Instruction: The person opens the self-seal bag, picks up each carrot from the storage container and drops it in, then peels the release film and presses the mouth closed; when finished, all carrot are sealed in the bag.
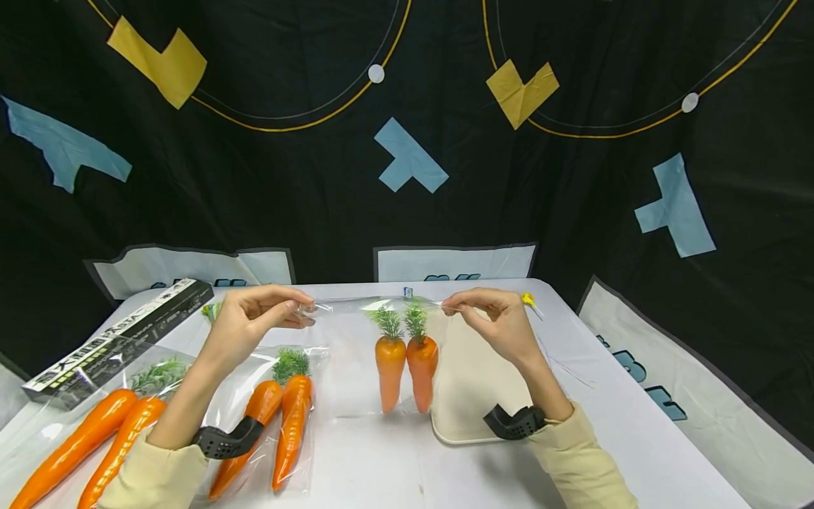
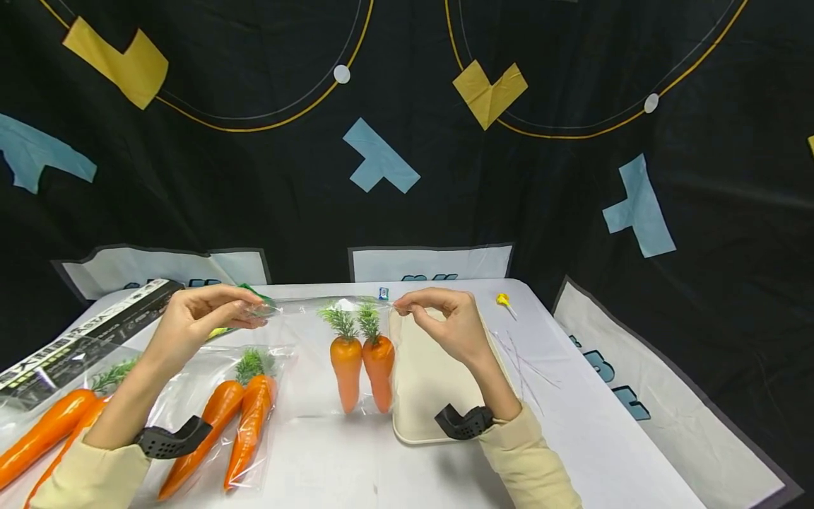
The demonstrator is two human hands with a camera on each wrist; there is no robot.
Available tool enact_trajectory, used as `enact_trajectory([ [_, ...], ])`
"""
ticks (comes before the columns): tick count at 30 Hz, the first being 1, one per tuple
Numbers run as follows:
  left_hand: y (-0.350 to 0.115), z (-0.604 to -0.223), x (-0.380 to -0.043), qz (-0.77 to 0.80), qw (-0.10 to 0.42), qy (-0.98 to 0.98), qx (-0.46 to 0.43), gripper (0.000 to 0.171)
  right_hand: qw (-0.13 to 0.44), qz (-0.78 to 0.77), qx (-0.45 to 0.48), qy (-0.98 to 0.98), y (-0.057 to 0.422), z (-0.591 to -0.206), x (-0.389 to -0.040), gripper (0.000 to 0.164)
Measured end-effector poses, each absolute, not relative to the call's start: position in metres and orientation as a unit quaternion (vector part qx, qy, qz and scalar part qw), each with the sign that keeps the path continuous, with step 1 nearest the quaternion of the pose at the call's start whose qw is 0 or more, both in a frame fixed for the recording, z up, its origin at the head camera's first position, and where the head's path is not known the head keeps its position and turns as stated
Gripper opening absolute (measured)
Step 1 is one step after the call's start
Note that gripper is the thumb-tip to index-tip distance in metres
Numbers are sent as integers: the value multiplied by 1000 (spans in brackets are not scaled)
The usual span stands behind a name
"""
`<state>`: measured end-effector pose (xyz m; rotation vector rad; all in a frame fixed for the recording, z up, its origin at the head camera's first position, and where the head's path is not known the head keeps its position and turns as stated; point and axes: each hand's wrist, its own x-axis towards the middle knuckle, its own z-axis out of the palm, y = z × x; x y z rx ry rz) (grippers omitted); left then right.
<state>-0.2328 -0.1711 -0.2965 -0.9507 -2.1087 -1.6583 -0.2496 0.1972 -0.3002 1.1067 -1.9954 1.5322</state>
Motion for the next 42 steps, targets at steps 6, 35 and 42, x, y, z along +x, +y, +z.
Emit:
enact_trajectory([
  [6,-168,-286,-224,-571,121,-750,-311,25,169,529,348,-755,200,-290,-240,17],
  [35,-170,-295,-226,-534,182,-759,-326,25,187,514,426,-721,198,-295,-246,23],
  [42,-170,-297,-228,-449,267,-783,-338,26,180,525,400,-730,193,-297,-247,19],
])
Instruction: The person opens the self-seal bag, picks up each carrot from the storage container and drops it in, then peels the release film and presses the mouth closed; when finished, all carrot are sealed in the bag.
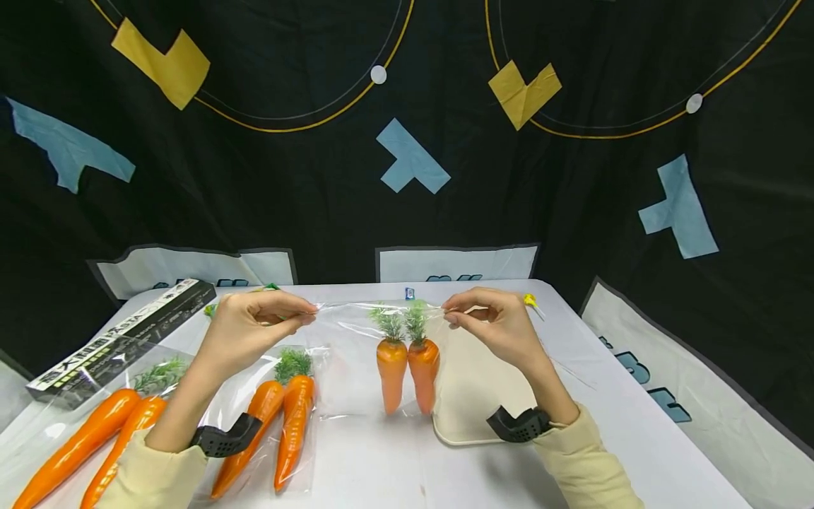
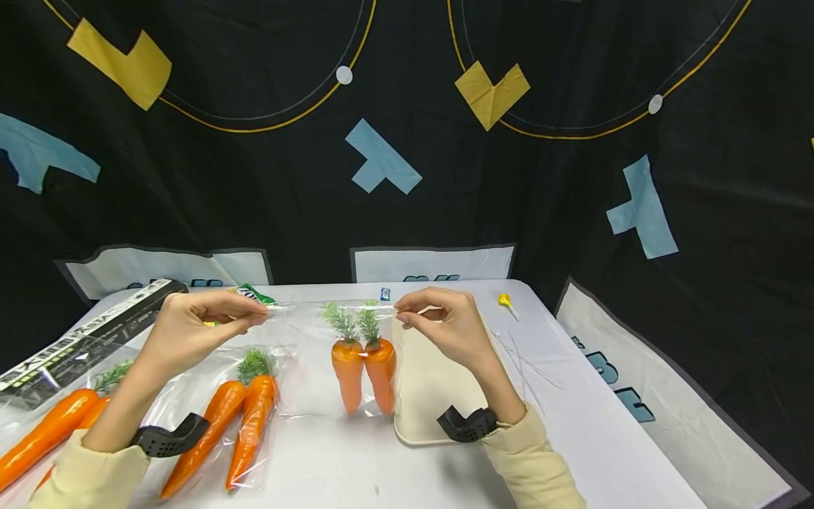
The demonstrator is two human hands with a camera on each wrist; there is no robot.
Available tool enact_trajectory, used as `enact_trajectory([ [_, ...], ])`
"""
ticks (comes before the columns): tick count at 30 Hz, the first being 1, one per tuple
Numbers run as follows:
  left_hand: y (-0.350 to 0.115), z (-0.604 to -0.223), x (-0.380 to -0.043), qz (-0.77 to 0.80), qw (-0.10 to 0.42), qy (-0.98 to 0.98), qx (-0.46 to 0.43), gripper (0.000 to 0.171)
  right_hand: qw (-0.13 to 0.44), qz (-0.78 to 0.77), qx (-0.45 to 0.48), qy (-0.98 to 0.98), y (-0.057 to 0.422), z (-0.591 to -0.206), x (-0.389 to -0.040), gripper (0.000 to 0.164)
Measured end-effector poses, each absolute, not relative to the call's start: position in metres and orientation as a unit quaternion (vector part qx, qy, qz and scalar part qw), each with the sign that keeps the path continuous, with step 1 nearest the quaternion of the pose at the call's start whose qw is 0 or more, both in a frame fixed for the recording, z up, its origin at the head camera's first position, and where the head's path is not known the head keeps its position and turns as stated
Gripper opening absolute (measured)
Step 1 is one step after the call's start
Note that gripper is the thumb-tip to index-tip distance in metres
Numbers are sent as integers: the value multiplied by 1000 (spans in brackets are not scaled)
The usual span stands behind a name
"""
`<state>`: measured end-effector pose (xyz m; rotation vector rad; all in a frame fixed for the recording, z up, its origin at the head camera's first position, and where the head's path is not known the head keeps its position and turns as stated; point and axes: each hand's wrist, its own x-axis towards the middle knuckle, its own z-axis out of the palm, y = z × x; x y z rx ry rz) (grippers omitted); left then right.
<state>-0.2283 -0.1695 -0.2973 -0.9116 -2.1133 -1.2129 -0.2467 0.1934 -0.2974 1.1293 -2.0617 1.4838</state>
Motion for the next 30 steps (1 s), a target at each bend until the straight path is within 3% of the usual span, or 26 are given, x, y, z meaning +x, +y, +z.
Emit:
enact_trajectory([
  [5,-170,-300,-236,-407,299,-791,-344,25,161,534,338,-758,187,-296,-251,16],
  [12,-176,-303,-269,-334,287,-832,-338,25,169,485,331,-792,180,-303,-294,14],
  [20,-178,-312,-315,-317,205,-866,-329,21,147,443,322,-824,174,-322,-342,14],
  [30,-179,-336,-350,-333,92,-895,-283,15,95,399,284,-866,167,-351,-376,12],
])
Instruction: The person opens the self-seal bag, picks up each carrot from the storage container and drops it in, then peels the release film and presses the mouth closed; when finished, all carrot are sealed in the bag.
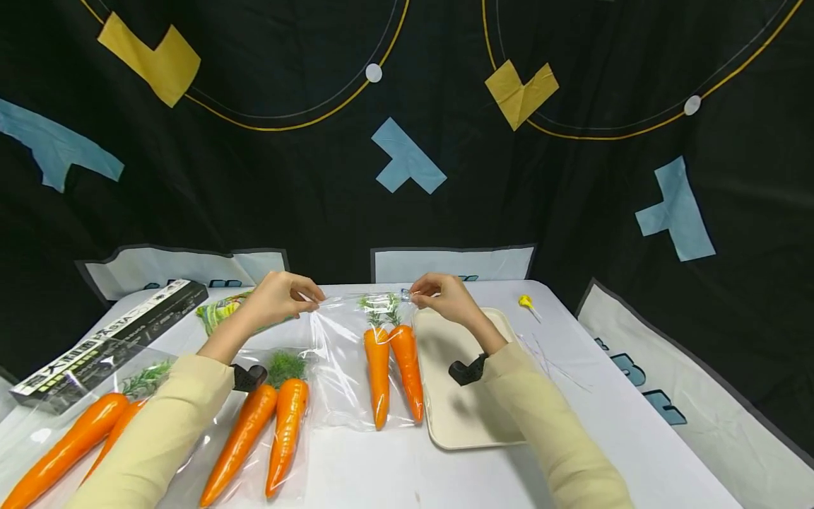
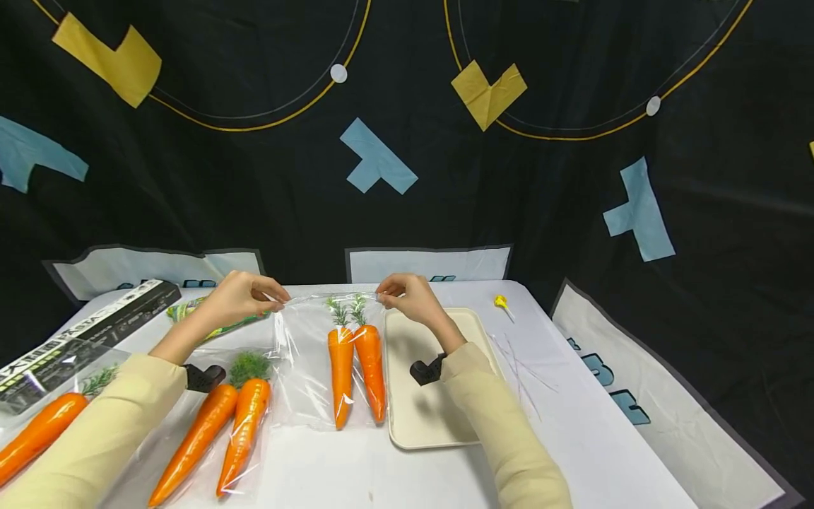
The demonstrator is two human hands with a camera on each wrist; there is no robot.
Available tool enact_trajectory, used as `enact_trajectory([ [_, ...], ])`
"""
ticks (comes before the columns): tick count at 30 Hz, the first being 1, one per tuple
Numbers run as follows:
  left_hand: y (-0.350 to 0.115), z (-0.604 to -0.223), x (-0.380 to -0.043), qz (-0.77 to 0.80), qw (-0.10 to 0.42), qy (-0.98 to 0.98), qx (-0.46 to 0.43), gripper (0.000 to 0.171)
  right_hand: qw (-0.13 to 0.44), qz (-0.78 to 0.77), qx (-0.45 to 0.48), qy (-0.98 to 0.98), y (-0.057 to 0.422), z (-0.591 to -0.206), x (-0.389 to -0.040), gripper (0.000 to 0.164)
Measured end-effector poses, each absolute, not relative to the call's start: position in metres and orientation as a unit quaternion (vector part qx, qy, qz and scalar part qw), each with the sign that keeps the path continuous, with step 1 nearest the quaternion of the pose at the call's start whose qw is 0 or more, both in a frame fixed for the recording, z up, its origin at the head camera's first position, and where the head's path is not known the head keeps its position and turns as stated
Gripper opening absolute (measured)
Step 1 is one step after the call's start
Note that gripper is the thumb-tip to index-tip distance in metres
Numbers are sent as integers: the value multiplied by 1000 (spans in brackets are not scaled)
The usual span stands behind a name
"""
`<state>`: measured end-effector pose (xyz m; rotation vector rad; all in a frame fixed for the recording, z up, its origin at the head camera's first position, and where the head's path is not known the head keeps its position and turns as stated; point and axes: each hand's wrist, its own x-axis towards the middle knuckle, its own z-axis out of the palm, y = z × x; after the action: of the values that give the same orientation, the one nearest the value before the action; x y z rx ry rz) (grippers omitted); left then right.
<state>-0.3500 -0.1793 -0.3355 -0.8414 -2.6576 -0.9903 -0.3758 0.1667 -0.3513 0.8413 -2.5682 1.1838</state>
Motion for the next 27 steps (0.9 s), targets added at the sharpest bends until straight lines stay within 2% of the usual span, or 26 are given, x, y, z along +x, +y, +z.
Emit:
enact_trajectory([
  [9,-180,-355,-360,-315,20,-908,-276,15,43,333,298,-894,160,-376,-384,6],
  [13,-177,-361,-361,-297,8,-908,-296,14,16,298,307,-904,160,-383,-383,7],
  [19,-174,-360,-359,-264,-2,-906,-332,23,1,272,326,-906,162,-387,-378,9],
  [27,-176,-359,-358,-234,-16,-920,-313,20,-2,260,333,-906,163,-389,-378,15],
])
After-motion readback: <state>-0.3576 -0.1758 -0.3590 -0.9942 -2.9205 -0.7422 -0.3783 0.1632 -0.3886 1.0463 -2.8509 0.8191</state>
